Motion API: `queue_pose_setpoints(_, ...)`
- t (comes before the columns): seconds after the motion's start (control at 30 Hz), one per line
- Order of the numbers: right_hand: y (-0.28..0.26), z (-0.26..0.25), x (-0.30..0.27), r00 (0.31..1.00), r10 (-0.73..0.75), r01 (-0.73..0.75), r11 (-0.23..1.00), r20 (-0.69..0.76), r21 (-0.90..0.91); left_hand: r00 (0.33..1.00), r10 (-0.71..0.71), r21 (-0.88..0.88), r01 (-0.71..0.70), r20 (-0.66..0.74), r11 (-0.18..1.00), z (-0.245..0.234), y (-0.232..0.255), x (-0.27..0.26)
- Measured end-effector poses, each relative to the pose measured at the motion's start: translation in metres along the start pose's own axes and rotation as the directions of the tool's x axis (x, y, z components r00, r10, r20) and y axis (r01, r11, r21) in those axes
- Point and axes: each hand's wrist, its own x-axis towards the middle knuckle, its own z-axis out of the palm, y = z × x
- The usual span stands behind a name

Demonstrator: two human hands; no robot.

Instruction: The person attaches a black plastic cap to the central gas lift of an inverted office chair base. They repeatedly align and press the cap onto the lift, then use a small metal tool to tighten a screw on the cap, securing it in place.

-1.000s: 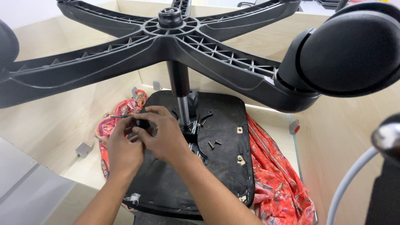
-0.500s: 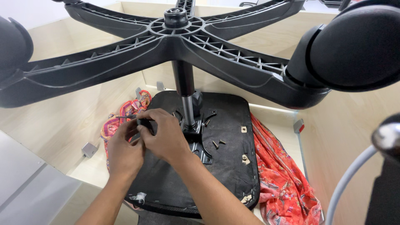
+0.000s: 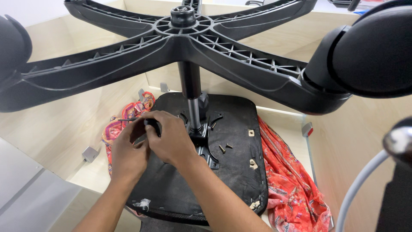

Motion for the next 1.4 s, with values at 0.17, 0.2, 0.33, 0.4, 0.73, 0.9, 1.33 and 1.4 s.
queue_pose_setpoints(0.17,-0.003,-0.005,0.001,0.989,0.147,-0.147,0.986,-0.002,-0.073,0.983,-0.177,0.07,0.18,-0.041,0.981,0.006,0.005,-0.001)
queue_pose_setpoints(0.2,-0.003,-0.007,0.002,0.978,0.207,-0.204,0.975,0.025,-0.089,0.972,-0.233,0.05,0.235,-0.027,0.971,0.008,0.005,0.0)
queue_pose_setpoints(0.33,-0.002,-0.009,0.003,0.999,0.033,-0.033,0.999,0.012,-0.006,0.994,0.087,-0.135,-0.079,0.058,0.988,0.012,0.0,0.008)
queue_pose_setpoints(0.4,0.001,-0.01,0.0,0.999,0.045,-0.045,0.999,0.03,-0.008,0.997,0.07,-0.046,-0.068,0.039,0.997,0.011,-0.006,0.006)
queue_pose_setpoints(0.73,0.0,-0.008,0.002,0.985,0.142,-0.142,0.99,0.095,-0.007,0.998,-0.059,-0.049,0.059,-0.001,0.997,0.01,-0.011,0.009)
queue_pose_setpoints(0.9,0.005,-0.003,0.001,0.995,-0.036,0.037,0.999,0.09,-0.01,0.998,0.052,-0.071,-0.049,0.035,0.996,0.004,-0.018,0.011)
queue_pose_setpoints(1.33,0.005,-0.008,0.01,0.996,0.09,-0.09,0.996,0.022,-0.03,0.997,0.062,-0.101,-0.058,0.038,0.993,0.016,-0.013,0.019)
queue_pose_setpoints(1.4,0.006,-0.009,0.009,0.991,0.124,-0.124,0.992,0.045,-0.016,0.998,0.054,-0.072,-0.053,0.014,0.996,0.016,-0.011,0.016)
